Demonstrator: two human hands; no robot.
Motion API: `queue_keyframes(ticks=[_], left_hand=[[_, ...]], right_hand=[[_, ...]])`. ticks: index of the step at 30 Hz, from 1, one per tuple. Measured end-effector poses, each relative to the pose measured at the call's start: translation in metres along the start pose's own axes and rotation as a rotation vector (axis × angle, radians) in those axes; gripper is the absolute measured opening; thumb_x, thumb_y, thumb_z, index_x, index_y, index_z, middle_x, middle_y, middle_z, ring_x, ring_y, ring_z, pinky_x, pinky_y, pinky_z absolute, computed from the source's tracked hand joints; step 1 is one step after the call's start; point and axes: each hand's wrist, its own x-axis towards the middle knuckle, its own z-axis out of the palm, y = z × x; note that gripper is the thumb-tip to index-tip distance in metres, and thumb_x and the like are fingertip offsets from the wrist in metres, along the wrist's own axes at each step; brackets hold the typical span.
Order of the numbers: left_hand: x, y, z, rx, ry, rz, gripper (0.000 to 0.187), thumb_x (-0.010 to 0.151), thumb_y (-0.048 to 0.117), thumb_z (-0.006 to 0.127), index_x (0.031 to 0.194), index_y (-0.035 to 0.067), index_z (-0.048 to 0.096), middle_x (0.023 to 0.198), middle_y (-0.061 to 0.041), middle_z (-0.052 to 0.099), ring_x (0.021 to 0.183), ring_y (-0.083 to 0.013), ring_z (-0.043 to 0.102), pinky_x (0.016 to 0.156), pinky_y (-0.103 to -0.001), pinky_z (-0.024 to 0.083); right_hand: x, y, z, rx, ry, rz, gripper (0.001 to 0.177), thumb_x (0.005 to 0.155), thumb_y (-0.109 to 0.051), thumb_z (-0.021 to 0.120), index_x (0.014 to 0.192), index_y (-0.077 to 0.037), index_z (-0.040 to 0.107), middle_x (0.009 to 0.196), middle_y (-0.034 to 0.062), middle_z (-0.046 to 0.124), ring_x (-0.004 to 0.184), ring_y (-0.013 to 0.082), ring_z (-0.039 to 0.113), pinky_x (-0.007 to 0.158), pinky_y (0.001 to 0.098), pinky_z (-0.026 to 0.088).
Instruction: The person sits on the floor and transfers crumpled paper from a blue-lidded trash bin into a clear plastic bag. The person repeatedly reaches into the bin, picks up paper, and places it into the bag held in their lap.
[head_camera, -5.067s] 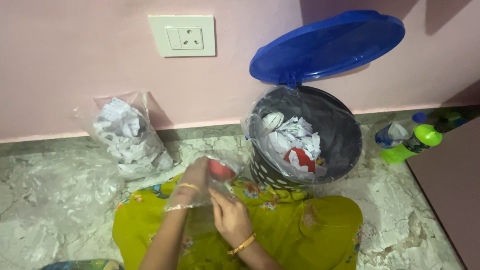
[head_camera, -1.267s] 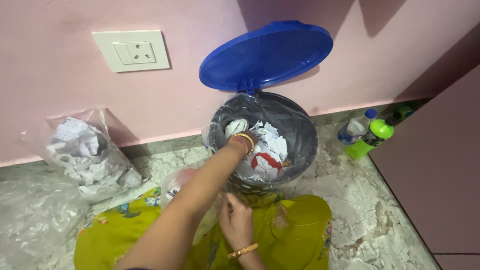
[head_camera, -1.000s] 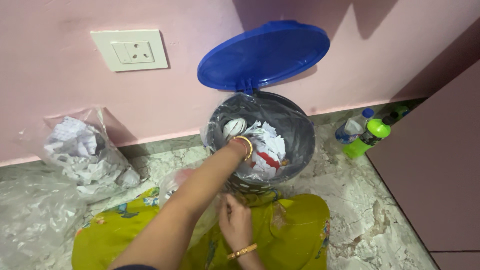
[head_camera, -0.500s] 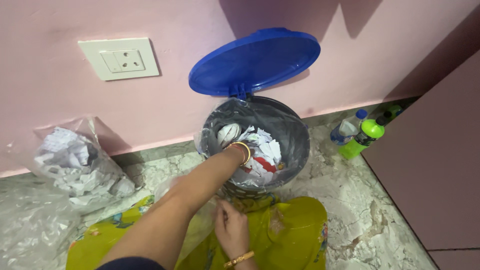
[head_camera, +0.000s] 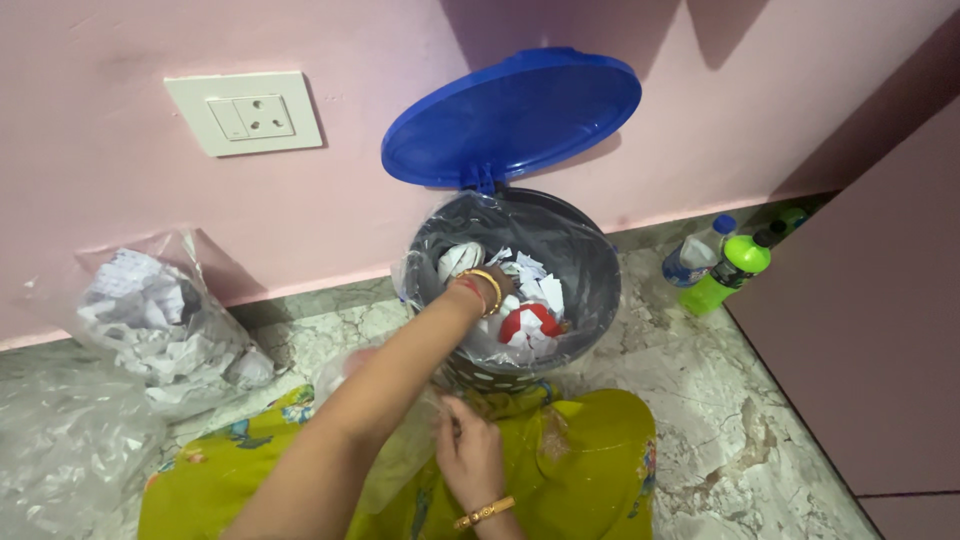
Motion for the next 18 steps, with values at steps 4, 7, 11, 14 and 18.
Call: queue_keyframes(ticks=[4, 7, 11, 14, 18], left_hand=[[-0.024, -0.002, -0.029, -0.13, 0.012, -0.074, 0.034, 0.085, 0.016, 0.075, 0.119, 0.012, 0.074, 0.117, -0.019, 0.072, 0.111, -0.0346, 0.07, 0.094, -0.043, 0.057], [-0.048, 0.005, -0.055, -0.197, -0.003, -0.089, 0.036, 0.083, 0.02, 0.078, 0.118, 0.013, 0.074, 0.117, -0.017, 0.073, 0.11, -0.0343, 0.07, 0.095, -0.043, 0.057], [-0.08, 0.016, -0.084, -0.256, 0.119, -0.101, 0.037, 0.084, 0.022, 0.077, 0.119, 0.014, 0.072, 0.121, -0.019, 0.069, 0.107, -0.0374, 0.069, 0.092, -0.046, 0.056], [-0.103, 0.016, -0.104, -0.328, 0.247, -0.043, 0.035, 0.083, 0.021, 0.077, 0.116, 0.013, 0.071, 0.115, -0.02, 0.069, 0.106, -0.0388, 0.068, 0.091, -0.048, 0.056], [-0.137, 0.017, -0.121, -0.443, 0.483, -0.074, 0.03, 0.083, 0.016, 0.074, 0.112, 0.01, 0.07, 0.113, -0.022, 0.066, 0.099, -0.0417, 0.068, 0.086, -0.05, 0.056]], right_hand=[[0.001, -0.003, -0.001, 0.078, -0.057, 0.121, 0.026, 0.095, -0.014, 0.058, 0.114, -0.006, 0.073, 0.081, 0.0135, 0.079, 0.07, 0.0235, 0.081, 0.063, 0.0342, 0.062], [0.002, -0.008, -0.003, 0.054, -0.055, 0.104, 0.025, 0.096, -0.014, 0.057, 0.114, -0.007, 0.074, 0.081, 0.0126, 0.08, 0.069, 0.0221, 0.081, 0.062, 0.0337, 0.062], [0.004, -0.012, -0.004, 0.09, -0.062, 0.06, 0.024, 0.097, -0.014, 0.056, 0.112, -0.007, 0.074, 0.08, 0.0117, 0.08, 0.069, 0.0203, 0.081, 0.062, 0.032, 0.063], [0.004, -0.013, -0.002, 0.124, -0.064, 0.075, 0.025, 0.096, -0.013, 0.056, 0.113, -0.007, 0.073, 0.079, 0.0114, 0.08, 0.069, 0.0194, 0.082, 0.063, 0.0317, 0.063], [0.005, -0.012, 0.0, 0.114, -0.072, 0.107, 0.026, 0.095, -0.013, 0.056, 0.113, -0.007, 0.074, 0.08, 0.0113, 0.08, 0.069, 0.0186, 0.081, 0.063, 0.0317, 0.062]])
